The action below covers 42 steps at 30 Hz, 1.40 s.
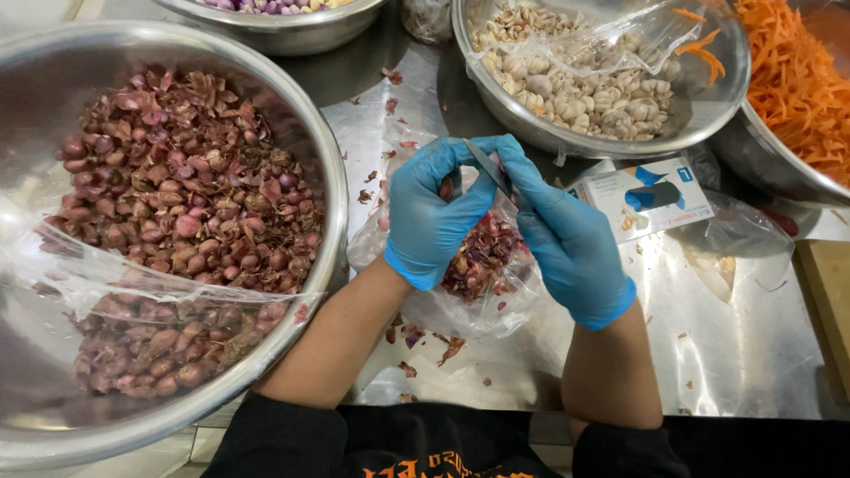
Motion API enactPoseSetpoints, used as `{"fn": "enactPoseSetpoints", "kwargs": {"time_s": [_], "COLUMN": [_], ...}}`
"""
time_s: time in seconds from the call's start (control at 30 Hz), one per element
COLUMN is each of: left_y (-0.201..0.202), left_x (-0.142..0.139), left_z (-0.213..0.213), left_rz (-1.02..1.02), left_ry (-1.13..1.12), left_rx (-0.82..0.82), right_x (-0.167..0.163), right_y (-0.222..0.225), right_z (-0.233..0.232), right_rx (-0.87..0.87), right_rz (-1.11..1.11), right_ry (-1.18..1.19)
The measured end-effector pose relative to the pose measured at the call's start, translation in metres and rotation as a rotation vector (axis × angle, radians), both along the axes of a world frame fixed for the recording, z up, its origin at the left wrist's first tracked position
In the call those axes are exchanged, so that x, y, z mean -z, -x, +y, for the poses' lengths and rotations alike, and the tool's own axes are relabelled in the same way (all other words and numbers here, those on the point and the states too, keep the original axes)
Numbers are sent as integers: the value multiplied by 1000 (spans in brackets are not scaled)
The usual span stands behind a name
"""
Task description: The person, wearing blue gloves, trims and peels shallots one at a time with a small paring knife, cutting off the root end and removing the outer skin. Peeled shallots are placed in a bowl while discarded peels and trimmings collect on the plastic-covered work surface.
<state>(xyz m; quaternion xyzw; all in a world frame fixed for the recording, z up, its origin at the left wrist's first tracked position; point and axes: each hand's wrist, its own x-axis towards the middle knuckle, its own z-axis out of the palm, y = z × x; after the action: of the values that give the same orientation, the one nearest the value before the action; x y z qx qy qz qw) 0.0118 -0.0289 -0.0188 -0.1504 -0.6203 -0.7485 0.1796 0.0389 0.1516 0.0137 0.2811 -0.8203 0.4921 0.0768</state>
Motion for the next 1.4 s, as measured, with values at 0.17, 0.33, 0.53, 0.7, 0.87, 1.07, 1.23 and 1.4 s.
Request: {"fn": "enactPoseSetpoints", "kwargs": {"time_s": [0.17,0.33,0.53,0.7,0.87,1.07,1.23,1.4], "left_y": [3,5,7,6,-7,-11,-13,-12], "left_x": [6,11,12,10,1,-4,-8,-6], "left_z": [2,6,10,9,10,6,3,-4], "left_rz": [15,59,76,18,-49,-25,18,-24], "left_ry": [-6,-22,-126,-30,-121,-149,-193,-295], "left_rx": [-44,-35,73,-6,120,260,380,519], "right_x": [5,8,8,11,19,18,13,15], "right_y": [-1,7,11,18,14,6,2,-1], "right_z": [-7,-3,2,6,10,8,14,20], "right_rx": [73,-54,-127,-267,-164,-109,-176,-185], "right_rz": [78,-142,-467,-569,-577,-533,-510,-571], "right_ry": [-57,170,427,561,406,390,418,587]}}
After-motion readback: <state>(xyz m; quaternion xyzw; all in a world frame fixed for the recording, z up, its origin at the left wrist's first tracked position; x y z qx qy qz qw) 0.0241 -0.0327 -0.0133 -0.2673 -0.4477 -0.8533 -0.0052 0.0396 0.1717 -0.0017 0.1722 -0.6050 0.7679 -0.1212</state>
